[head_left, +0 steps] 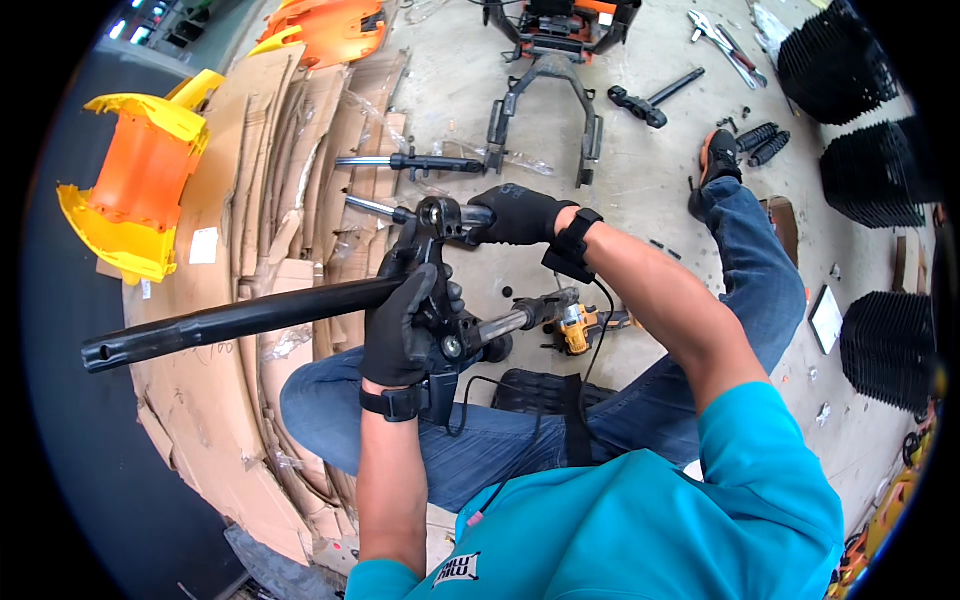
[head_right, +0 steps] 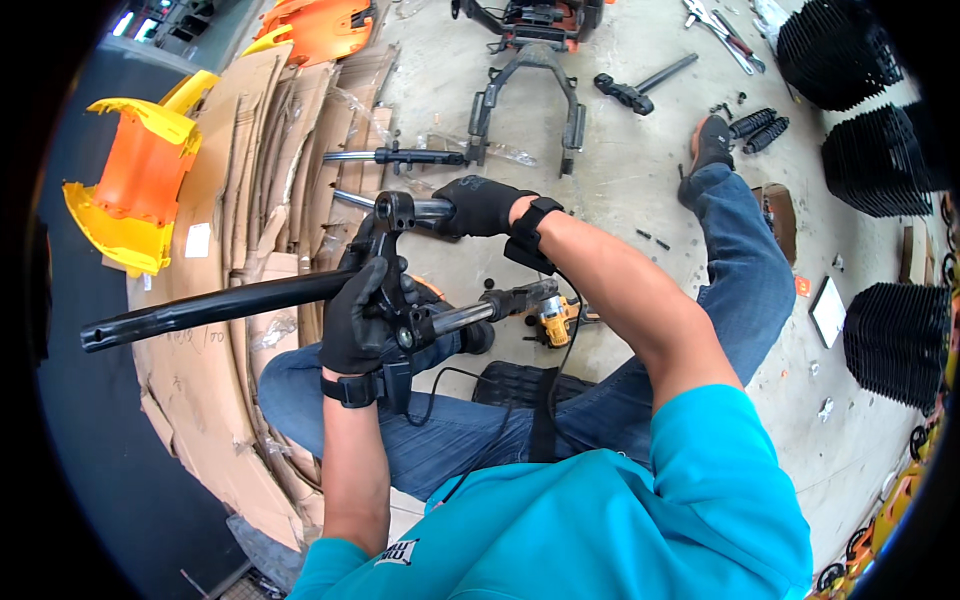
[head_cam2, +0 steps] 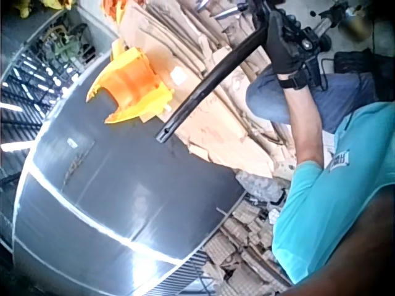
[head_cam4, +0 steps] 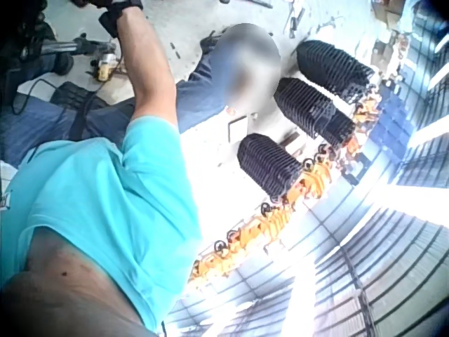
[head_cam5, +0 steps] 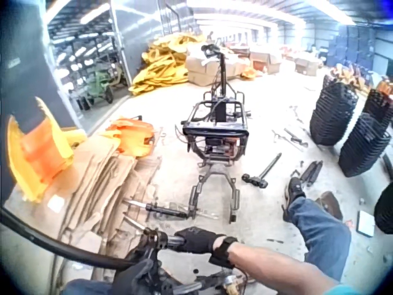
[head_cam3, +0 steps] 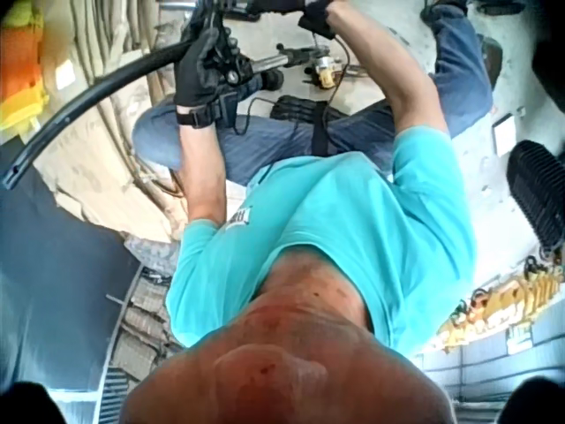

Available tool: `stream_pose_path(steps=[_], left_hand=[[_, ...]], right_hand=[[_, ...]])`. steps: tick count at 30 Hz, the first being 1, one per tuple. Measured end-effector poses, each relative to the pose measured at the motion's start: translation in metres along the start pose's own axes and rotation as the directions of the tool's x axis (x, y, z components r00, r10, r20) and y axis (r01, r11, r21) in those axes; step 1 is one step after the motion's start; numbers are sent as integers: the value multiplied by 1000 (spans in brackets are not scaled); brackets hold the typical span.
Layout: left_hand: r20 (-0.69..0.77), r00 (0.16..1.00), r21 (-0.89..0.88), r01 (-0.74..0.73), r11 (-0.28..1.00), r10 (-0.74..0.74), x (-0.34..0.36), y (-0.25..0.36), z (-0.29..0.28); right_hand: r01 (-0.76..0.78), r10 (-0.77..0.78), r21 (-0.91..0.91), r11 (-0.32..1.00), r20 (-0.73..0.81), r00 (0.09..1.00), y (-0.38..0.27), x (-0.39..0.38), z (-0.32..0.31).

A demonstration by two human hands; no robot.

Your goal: The person assembles motorcycle front forks by inserting two metal fork tubes into a triple clamp, positioning them, and securing them by tightening bolts using an impact driver and by hand.

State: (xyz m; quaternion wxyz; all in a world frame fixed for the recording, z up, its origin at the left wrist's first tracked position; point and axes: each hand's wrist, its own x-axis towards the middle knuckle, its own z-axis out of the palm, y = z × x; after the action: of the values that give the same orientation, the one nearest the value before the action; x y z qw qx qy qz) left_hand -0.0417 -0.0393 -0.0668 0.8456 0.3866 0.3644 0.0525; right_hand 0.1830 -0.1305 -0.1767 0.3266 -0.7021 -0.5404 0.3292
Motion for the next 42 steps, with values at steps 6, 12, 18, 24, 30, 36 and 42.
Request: stream_pose_path(steps=[6, 12, 18, 24, 30, 36, 42], left_hand=[[-25, 999, -39, 19, 999, -20, 3, -11, -5], [11, 999, -21, 49, 999, -49, 10, -15, -4], [-42, 997, -82, 56, 995, -59, 0, -3, 0], [11, 979, 205, -203, 957, 205, 2, -14, -6], [-40, 999, -38, 15, 999, -16, 9, -8, -24], [-65, 998, 2, -10, 1000, 10, 13, -6, -14], [-71, 994, 75, -81, 994, 86, 17, -10, -25]], right_hand=[[-96, 89, 63, 993, 104, 991, -7, -10, -4], [-214, 174, 122, 969, 271, 947, 13, -13, -8], [-200, 236, -221, 954, 149, 960, 45, -32, 17], [-117, 91, -505, 855, -77, 993, 150, -79, 18], [-256, 344, -692, 675, -12, 939, 174, -124, 35], [-205, 307, -798, 566, -26, 951, 195, -152, 74], [-264, 336, -811, 522, -89, 938, 208, -143, 88]])
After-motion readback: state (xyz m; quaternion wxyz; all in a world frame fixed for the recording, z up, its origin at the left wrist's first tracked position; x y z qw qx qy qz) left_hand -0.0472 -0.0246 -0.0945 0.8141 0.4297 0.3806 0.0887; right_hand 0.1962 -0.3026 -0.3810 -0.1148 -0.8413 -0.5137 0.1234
